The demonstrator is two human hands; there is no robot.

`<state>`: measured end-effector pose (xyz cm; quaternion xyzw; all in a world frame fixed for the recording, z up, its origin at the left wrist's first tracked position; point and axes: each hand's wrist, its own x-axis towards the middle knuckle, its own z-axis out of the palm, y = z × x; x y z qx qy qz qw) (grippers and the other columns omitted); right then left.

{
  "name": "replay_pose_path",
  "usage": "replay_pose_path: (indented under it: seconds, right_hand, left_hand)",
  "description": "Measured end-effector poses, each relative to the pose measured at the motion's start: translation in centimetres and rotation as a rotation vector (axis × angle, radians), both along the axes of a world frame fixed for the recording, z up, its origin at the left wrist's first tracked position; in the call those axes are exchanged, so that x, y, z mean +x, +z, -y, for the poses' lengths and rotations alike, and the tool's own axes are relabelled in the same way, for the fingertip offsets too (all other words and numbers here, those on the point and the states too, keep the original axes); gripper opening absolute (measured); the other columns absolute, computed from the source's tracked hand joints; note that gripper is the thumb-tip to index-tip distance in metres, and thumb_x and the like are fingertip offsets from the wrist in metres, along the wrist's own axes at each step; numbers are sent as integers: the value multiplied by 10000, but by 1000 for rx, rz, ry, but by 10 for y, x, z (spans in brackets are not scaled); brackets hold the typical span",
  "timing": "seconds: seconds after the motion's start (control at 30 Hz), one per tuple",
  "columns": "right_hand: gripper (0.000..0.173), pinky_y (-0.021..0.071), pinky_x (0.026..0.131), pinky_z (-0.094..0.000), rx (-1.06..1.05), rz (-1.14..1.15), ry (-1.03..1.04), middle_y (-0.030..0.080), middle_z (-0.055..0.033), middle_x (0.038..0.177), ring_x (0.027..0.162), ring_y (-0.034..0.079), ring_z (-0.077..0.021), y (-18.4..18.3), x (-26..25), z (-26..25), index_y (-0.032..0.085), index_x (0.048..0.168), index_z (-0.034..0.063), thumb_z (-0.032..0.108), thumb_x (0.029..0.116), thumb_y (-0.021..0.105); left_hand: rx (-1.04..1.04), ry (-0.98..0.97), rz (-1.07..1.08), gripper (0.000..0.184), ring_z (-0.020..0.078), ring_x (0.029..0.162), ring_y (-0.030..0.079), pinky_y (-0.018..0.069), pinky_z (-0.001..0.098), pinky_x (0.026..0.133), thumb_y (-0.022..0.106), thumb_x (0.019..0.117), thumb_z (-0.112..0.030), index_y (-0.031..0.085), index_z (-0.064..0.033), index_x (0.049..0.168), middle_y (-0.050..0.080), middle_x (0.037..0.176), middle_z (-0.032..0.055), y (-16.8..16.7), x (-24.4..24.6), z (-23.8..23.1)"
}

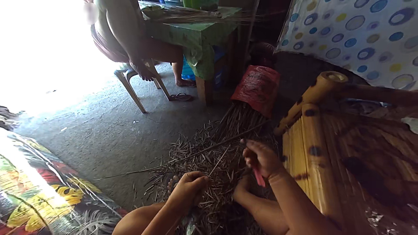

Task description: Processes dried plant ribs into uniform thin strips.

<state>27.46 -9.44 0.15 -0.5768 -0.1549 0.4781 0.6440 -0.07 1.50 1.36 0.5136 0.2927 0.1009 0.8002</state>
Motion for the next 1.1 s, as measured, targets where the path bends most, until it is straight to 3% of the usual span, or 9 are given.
replay_pose_path:
  seconds: [0.07, 0.17, 0.27, 0.37, 0.43, 0.6, 0.67, 0.9, 1.1]
  right_hand:
    - [349, 513, 483, -242, 31, -49, 190, 652, -41, 752, 542, 585, -94, 5, -31, 5, 578, 1348, 14, 194, 1094, 422]
    - [312, 512, 485, -241, 50, -204, 317, 650, -67, 727, 530, 589, -103, 3, -67, 9, 598, 1318, 0, 151, 1069, 483]
    - [317, 509, 476, -235, 133, -227, 193, 636, -34, 710, 520, 575, -87, 4, -52, 3, 606, 1309, 16, 166, 1083, 442]
    - [331, 480, 458, -218, 93, -211, -32, 618, -21, 711, 502, 542, -75, -3, -15, -2, 582, 1310, 30, 193, 1110, 375]
    - [337, 486, 450, -222, 75, -191, -68, 618, -32, 714, 496, 546, -82, 0, -7, 0, 568, 1324, 20, 196, 1116, 369]
    - [324, 512, 497, -234, 58, -227, 341, 649, -50, 743, 549, 591, -92, 11, -63, 11, 578, 1343, 22, 162, 1074, 465]
    - [306, 515, 489, -234, 82, -274, 402, 655, -64, 736, 539, 598, -99, 8, -75, 10, 607, 1309, 9, 150, 1068, 482]
    - [336, 484, 461, -222, 90, -234, -84, 612, -29, 728, 511, 548, -84, -3, -14, -4, 558, 1346, 43, 206, 1116, 375]
    - [329, 508, 483, -233, 97, -294, 345, 654, -66, 727, 525, 587, -96, 7, -71, 10, 589, 1340, 19, 166, 1073, 466]
  left_hand:
    - [-23, -12, 4, 198, 37, 434, 454, 401, 184, 405, 578, 1009, -166, 714, -40, 940, 555, 612, -5, 1, 3, -1]
    - [-69, -41, 14, 187, 30, 432, 461, 405, 174, 401, 573, 1007, -159, 711, -52, 939, 561, 617, -6, 0, 3, 1]
    - [-86, -74, 31, 181, 21, 431, 457, 395, 164, 400, 579, 1007, -163, 715, -69, 932, 562, 615, -13, 1, 0, 1]
    - [-91, -83, 38, 175, 23, 440, 472, 405, 164, 409, 589, 997, -162, 717, -67, 924, 574, 621, -7, 2, 0, 0]
    - [-107, -60, 38, 194, 25, 439, 480, 416, 167, 409, 573, 1007, -158, 723, -55, 937, 572, 611, -5, 3, 0, 1]
    - [-148, -27, 60, 221, 27, 435, 477, 416, 168, 406, 542, 1023, -156, 717, -36, 960, 561, 605, -7, 3, 0, 2]
    - [-151, -37, 73, 217, 27, 436, 475, 412, 169, 404, 547, 1021, -157, 714, -38, 952, 561, 608, -4, 2, 0, 2]
    - [-146, -61, 71, 227, 20, 425, 471, 402, 158, 394, 542, 1021, -160, 718, -45, 936, 563, 600, -8, 5, 0, 1]
    - [-154, -41, 63, 256, 22, 419, 451, 396, 165, 395, 523, 1029, -181, 723, -40, 954, 535, 582, -16, 5, 0, 1]
